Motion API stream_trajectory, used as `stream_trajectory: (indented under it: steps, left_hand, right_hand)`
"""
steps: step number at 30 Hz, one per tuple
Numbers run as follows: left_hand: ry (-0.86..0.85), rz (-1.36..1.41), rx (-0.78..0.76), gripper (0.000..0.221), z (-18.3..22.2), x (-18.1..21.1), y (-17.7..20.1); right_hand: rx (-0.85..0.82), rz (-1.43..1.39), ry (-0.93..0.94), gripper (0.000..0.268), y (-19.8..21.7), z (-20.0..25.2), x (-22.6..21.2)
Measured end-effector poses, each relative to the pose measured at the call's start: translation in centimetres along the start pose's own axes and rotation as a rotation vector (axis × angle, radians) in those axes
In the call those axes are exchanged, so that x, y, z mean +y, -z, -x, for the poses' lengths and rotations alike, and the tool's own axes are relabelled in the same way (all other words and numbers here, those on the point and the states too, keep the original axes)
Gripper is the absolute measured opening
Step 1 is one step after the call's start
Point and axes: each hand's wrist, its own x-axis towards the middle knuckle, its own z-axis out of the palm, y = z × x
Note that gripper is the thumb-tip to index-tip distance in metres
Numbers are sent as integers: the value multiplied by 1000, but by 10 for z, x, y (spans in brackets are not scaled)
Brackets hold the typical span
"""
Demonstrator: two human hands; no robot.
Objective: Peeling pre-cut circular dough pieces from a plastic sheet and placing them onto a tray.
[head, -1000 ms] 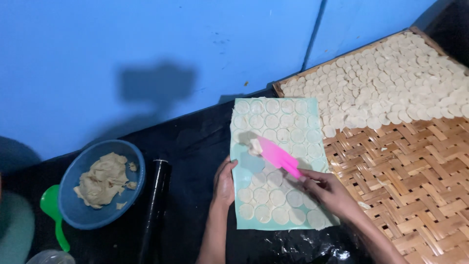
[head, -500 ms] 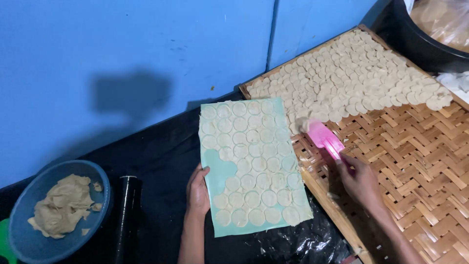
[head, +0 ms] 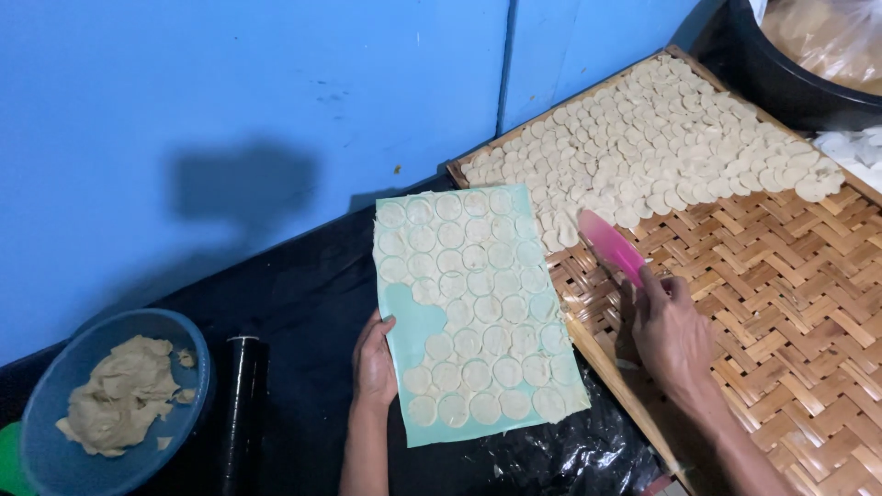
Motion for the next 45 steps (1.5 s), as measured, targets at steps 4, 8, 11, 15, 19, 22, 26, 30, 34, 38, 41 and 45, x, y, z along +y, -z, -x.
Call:
stream_trajectory:
  steps: [4, 8, 11, 15, 19, 22, 26, 30, 34, 38, 41, 45]
  left_hand:
    - [36, -15, 52, 46, 2, 2, -2]
    - [-7, 20, -12, 45, -1, -4, 5]
    - [-24, -20, -16, 43, -3, -1, 4]
    - [-35, -116, -4, 36, -4, -1, 3]
    - [-43, -174, 58, 33, -4, 3, -2]
    - [-44, -209, 66, 31, -3, 8, -7]
    - [-44, -184, 82, 30, -3, 8, -7]
    - [-62, -138, 54, 30, -7, -1, 2]
    - [-49, -166, 85, 26, -6, 2, -3]
    - [-43, -174, 77, 31, -6, 1, 0]
    - [-30, -113, 60, 39, -6, 2, 0]
    - [47, 154, 50, 45, -12, -4, 3]
  right_hand:
    - [150, -46, 136, 39, -16, 13, 16]
    - [93, -232, 149, 38, -16, 43, -14]
    - [-48, -313, 134, 39, -24, 68, -49]
    - [-121, -448, 251, 37, -22, 94, -108]
    - [-155, -352, 206, 36, -24, 102, -144]
    - [-147, -345, 225, 38, -29, 100, -155]
    - [-128, -244, 267, 44, -36, 99, -161]
    - [-134, -150, 285, 44, -38, 102, -161]
    - [-200, -145, 328, 41, -31, 102, -155]
    - [-204, -160, 390, 42, -27, 106, -147]
    - [-254, -155, 328, 45, -21, 115, -141]
    - [-254, -249, 276, 36, -23, 127, -129]
